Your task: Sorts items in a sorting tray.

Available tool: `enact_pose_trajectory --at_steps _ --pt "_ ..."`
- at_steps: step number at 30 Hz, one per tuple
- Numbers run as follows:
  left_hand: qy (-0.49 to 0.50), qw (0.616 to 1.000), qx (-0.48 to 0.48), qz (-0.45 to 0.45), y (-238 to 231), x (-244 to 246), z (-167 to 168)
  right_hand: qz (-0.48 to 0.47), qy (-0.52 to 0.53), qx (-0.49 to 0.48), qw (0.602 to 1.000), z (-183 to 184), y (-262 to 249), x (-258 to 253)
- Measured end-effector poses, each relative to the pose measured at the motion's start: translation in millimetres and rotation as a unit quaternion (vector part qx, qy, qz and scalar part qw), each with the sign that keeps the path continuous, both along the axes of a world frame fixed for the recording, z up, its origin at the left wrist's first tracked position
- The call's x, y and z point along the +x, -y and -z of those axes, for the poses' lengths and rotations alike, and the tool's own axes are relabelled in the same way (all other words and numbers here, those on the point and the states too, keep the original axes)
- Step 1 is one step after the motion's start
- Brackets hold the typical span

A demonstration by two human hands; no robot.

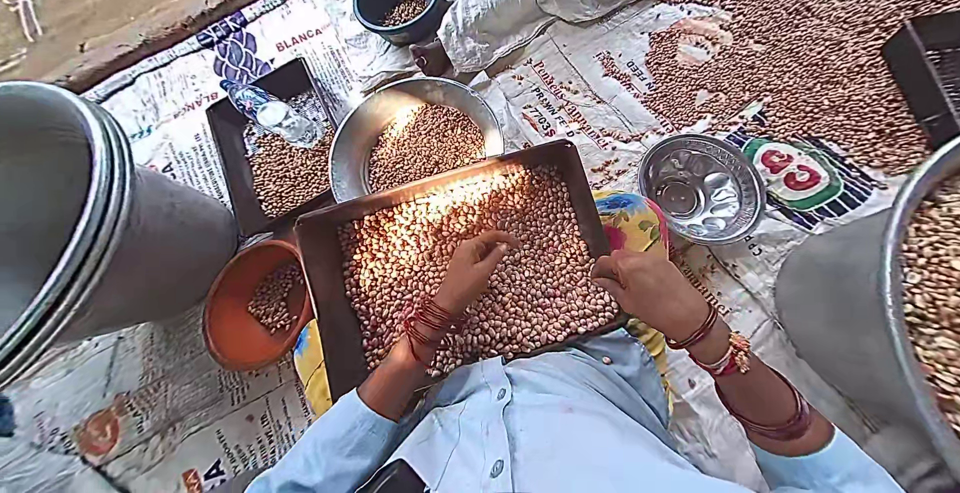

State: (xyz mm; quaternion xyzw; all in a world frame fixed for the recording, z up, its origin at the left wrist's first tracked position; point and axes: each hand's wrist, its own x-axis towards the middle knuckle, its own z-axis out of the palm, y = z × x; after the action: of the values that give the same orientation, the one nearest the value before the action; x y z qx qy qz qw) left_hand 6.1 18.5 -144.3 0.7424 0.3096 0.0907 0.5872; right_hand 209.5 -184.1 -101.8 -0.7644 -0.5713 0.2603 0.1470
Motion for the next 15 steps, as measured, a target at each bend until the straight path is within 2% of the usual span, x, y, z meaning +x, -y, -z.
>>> enact_pose_trajectory --at_steps 2,4,8,12,15 --pt "-0.031 0.993 0.064 0.097 20.1 -1.5 -3.8 -0.007 0.023 -0.019 1.000 5.4 -1.5 -6.8" --pt "-0.066 0.971 0.171 0.155 37.2 0.5 -7.2 -0.012 0.052 -0.067 0.996 8.9 -2.5 -11.7" --pt "-0.083 0.923 0.310 0.214 49.8 0.1 -3.1 -0.022 0.098 -0.068 0.993 18.6 2.7 -16.7" --pt "-0.128 0.889 0.362 0.250 51.5 1.0 -0.3 -0.039 0.120 -0.023 0.992 27.8 6.3 -17.1" --pt "-0.127 0.888 0.352 0.267 50.0 3.8 0.8 -0.042 0.099 0.010 0.994 32.4 8.2 -11.7"
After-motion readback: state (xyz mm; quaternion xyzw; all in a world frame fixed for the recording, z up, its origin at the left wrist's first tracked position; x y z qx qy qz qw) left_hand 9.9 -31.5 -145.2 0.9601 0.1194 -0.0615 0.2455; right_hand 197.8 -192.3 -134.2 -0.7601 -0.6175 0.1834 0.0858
